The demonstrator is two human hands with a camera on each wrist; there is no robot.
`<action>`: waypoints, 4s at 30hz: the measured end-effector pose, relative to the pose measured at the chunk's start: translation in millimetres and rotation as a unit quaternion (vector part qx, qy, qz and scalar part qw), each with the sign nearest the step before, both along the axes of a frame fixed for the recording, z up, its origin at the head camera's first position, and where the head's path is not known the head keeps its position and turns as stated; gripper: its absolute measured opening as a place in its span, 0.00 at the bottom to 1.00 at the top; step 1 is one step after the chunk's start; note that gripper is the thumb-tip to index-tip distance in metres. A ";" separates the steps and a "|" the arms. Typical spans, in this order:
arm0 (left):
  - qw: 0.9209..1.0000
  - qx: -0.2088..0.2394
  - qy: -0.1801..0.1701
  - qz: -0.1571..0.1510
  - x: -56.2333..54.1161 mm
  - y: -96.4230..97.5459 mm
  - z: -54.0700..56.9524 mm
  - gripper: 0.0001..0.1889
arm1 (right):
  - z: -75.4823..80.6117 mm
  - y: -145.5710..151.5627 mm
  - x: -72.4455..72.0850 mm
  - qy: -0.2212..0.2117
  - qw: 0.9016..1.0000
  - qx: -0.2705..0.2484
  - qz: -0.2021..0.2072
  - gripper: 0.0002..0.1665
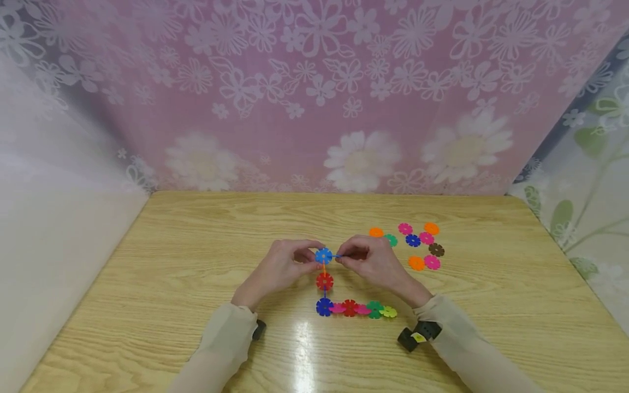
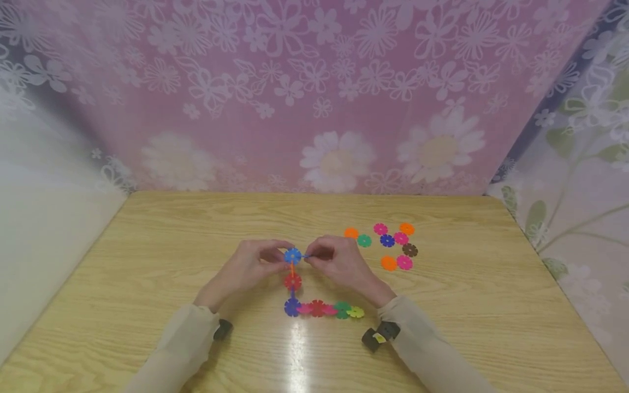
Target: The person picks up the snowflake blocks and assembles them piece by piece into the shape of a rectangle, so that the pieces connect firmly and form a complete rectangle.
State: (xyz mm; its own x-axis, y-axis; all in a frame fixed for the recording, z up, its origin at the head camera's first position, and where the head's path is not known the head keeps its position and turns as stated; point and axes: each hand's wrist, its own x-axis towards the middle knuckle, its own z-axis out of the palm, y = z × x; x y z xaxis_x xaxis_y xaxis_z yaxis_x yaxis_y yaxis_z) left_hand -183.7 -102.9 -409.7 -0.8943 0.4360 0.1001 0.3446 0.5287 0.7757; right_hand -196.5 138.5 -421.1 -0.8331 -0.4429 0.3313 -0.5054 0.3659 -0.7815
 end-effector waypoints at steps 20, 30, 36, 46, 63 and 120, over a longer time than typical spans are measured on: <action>0.996 0.062 -0.063 -0.007 -2.5 6.8 -4.5 0.09 | -4.0 6.4 -0.5 -0.081 0.997 -0.011 0.003 0.03; 0.998 0.039 -0.040 0.000 -2.0 18.0 -2.9 0.03 | -1.2 15.5 -4.1 -0.087 0.996 0.012 -0.009 0.04; 0.998 0.037 -0.044 0.003 -2.4 18.1 -3.5 0.02 | 1.3 40.0 -15.4 -0.045 0.993 0.087 -0.071 0.07; 0.998 0.033 -0.053 0.004 -1.5 17.5 -2.7 0.02 | 0.3 86.1 -32.9 -0.047 0.968 0.202 -0.139 0.13; 0.998 0.030 -0.052 0.002 -2.3 17.7 -2.1 0.02 | -15.1 114.3 -52.9 -0.025 0.956 0.273 -0.099 0.21; 0.999 0.020 -0.045 -0.003 -2.7 19.0 1.4 0.02 | -1.6 52.6 -6.6 -0.238 0.971 -0.022 -0.006 0.16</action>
